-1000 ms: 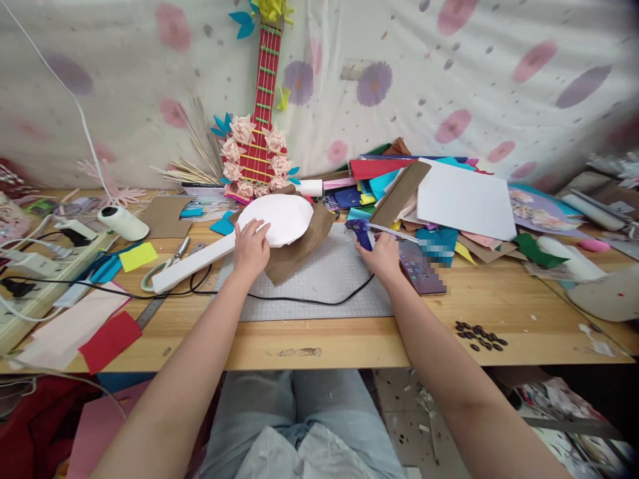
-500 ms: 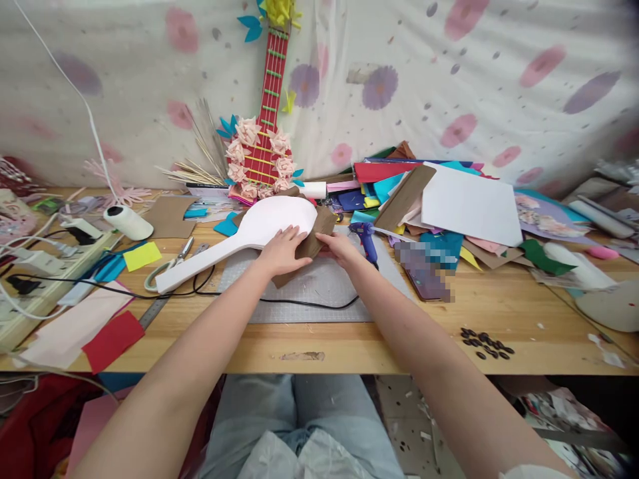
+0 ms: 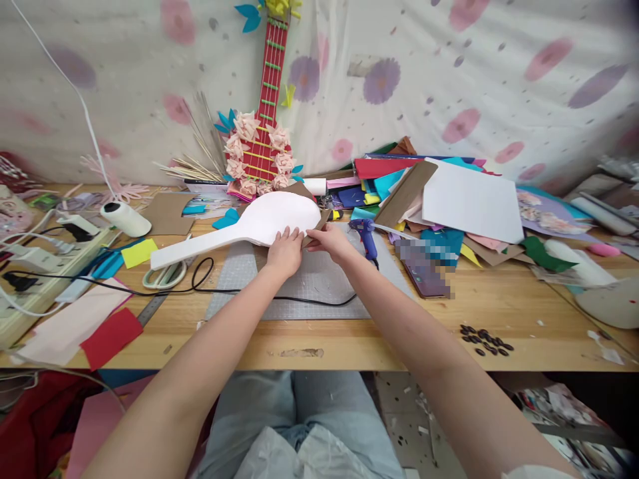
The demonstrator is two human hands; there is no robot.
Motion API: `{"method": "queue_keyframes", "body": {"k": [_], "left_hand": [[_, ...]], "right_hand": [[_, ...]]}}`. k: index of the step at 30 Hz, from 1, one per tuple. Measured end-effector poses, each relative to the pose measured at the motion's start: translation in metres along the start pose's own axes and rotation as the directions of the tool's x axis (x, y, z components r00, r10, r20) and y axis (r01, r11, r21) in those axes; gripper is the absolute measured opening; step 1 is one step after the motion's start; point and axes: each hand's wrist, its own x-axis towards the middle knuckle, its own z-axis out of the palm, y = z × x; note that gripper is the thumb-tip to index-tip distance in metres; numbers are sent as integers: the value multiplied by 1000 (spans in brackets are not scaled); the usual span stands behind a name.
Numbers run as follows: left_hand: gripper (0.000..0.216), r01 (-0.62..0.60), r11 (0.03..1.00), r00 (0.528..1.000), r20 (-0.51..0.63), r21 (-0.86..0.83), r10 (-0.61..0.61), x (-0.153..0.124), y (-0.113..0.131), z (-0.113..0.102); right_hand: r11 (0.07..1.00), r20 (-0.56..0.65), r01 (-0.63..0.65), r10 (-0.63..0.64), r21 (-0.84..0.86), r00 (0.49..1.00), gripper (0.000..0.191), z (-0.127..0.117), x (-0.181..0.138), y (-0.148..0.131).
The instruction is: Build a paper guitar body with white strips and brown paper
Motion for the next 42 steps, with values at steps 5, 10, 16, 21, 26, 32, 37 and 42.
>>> {"method": "queue_keyframes", "body": {"k": [5, 10, 16, 21, 26, 32, 37, 42], "left_hand": [[47, -13, 996, 996, 83, -84, 20, 4, -10, -9], [42, -9, 997, 984, 179, -75, 22, 5, -21, -11], [42, -64, 995, 976, 205, -76, 79, 8, -30, -13], [42, -72, 995, 975, 205, -70, 85, 9, -31, -17], [40, -31, 992, 987, 152, -123, 49, 8, -32, -18], [39, 50, 991, 998, -28, -127, -54, 2, -20, -10], [30, 113, 988, 990, -71, -106, -121, 5, -14, -5], [32, 134, 985, 990, -23, -105, -137, 8, -18, -8]], "right_hand": [[989, 82, 41, -30, -144, 996, 11, -1, 2, -9], [748, 232, 398, -323, -531, 918, 20, -19, 3, -24], [-153, 645, 639, -357, -754, 676, 62, -28, 12, -20], [-220, 606, 570, -162, -792, 779, 19, -17, 23, -19], [-133, 591, 576, -166, -807, 790, 20, -16, 25, -23], [-155, 525, 503, -197, -850, 828, 22, -18, 20, -19], [-146, 520, 499, -221, -854, 825, 23, -20, 20, -14], [-123, 530, 517, -265, -847, 805, 22, -21, 21, -12]]}}
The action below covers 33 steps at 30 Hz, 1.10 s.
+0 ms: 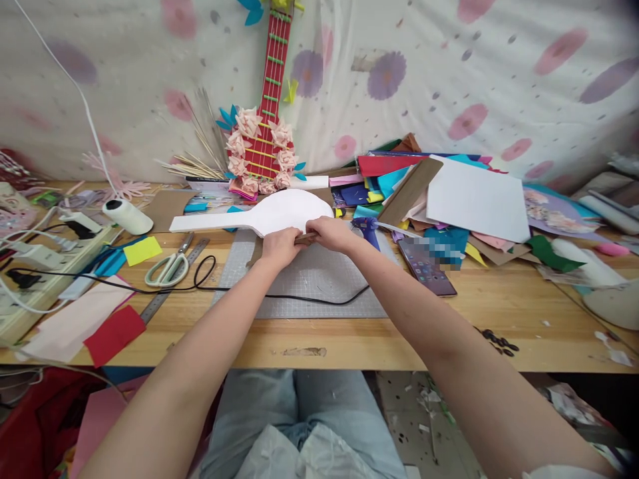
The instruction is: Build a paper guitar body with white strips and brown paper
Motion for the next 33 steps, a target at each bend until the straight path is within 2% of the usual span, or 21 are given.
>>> {"method": "queue_keyframes", "body": {"k": [4, 7, 10, 17, 25, 31, 33], "left_hand": [[33, 2, 1000, 1000, 25, 2, -2, 1, -2, -1], [33, -13, 1000, 1000, 12, 0, 13, 1, -3, 1], [33, -24, 1000, 1000, 15, -4, 24, 1, -3, 2], [36, -18, 1000, 1000, 10, -1, 18, 3, -3, -1], [29, -130, 990, 991, 27, 56, 128, 5, -6, 2], [29, -132, 989, 991, 35, 68, 129, 7, -9, -2], [34, -165, 985, 985, 52, 51, 163, 6, -11, -5]], "right_hand": [[996, 26, 86, -86, 17, 996, 24, -2, -1, 2], [988, 81, 114, -106, -101, 991, 32, -1, -2, 4], [972, 79, 135, -121, -194, 989, 26, 0, -2, 4], [966, 78, 122, -107, -230, 991, 25, -3, -3, 2], [959, 91, 121, -100, -256, 991, 29, -2, -3, -5], [951, 111, 134, -107, -280, 988, 30, -1, -1, -6], [953, 108, 126, -100, -276, 989, 30, -2, -2, -3]]}}
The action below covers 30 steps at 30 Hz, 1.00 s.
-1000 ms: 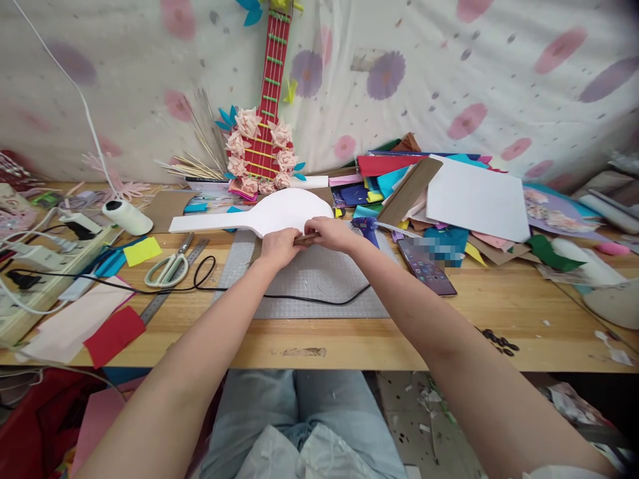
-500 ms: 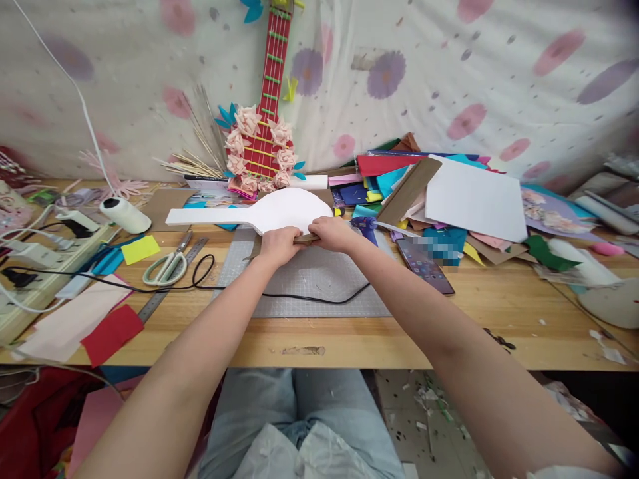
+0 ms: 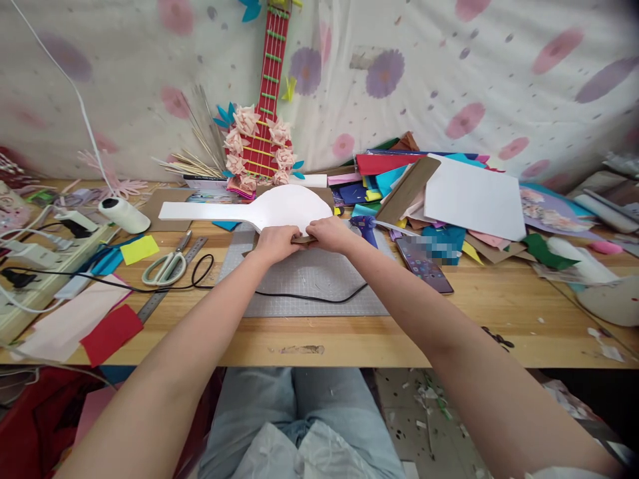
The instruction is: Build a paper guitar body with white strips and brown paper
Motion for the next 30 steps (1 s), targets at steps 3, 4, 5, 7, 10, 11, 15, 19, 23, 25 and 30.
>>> {"method": "queue_keyframes", "body": {"k": [3, 4, 5, 7, 10, 11, 15, 19, 23, 25, 30], "left_hand": [[64, -123, 992, 992, 12, -24, 123, -7, -8, -1], [72, -163, 986, 987, 11, -23, 163, -10, -11, -1], [76, -190, 982, 982, 8, -16, 191, -12, -15, 0], [73, -208, 978, 978, -7, 15, 208, -17, -23, 2], [61, -196, 978, 978, -62, 69, 201, -21, -32, 4], [57, -193, 978, 976, -81, 82, 200, -22, -34, 4], [44, -187, 976, 975, -100, 115, 198, -22, -36, 3], [27, -210, 965, 969, -95, 159, 226, -24, -31, 0], [20, -166, 974, 984, -45, 157, 175, -27, -26, -7], [18, -129, 982, 990, -39, 136, 135, -27, -25, -10], [14, -77, 993, 996, -27, 89, 79, -15, -22, -16]], "right_hand": [[999, -30, -20, 20, 25, 999, 30, 0, -2, 5], [999, -37, -25, 26, 33, 999, 29, -1, -2, 6], [999, -38, -30, 32, 38, 999, 28, -1, -2, 7], [998, -30, -40, 42, 43, 999, 27, -1, -3, 9], [997, -25, -55, 57, 56, 998, 27, -1, -3, 12], [996, -24, -63, 64, 61, 998, 27, -1, -3, 13], [993, -9, -101, 102, 67, 995, 32, -4, -2, 6], [996, -70, -76, 79, 46, 994, 44, -9, -1, -15], [997, -93, -62, 66, 51, 993, 32, -12, 2, -28], [996, -72, -75, 78, 51, 994, 30, -11, 3, -28], [996, -58, -78, 80, 48, 995, 32, -8, 0, -19]]}}
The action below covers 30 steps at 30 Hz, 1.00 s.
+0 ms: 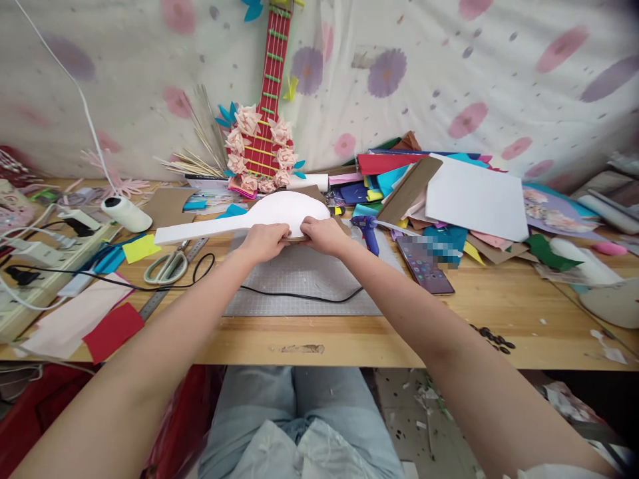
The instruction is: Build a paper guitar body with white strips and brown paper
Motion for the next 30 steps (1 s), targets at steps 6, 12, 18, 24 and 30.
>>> {"method": "queue_keyframes", "body": {"k": [6, 12, 18, 24, 30], "left_hand": [[10, 20, 999, 998, 61, -43, -17, 9, 3, -4], [13, 39, 998, 997, 71, -48, -35, 9, 4, -6], [14, 76, 995, 995, 61, -59, -73, 10, 6, -4], [12, 105, 992, 992, 71, -71, -100, 8, 5, 1], [10, 102, 989, 993, 63, -105, -95, 7, 3, 2]], "right_hand": [[1000, 14, -29, 29, 2, 999, 38, -1, -1, -6], [999, 27, -48, 48, -8, 998, 46, -1, 1, -13], [1000, 16, -26, 26, -8, 1000, 44, -1, 1, -10], [998, -6, -68, 68, -8, 998, 48, 5, 3, -17], [999, -4, 23, -23, -39, 1000, 39, 5, 1, -7]]}}
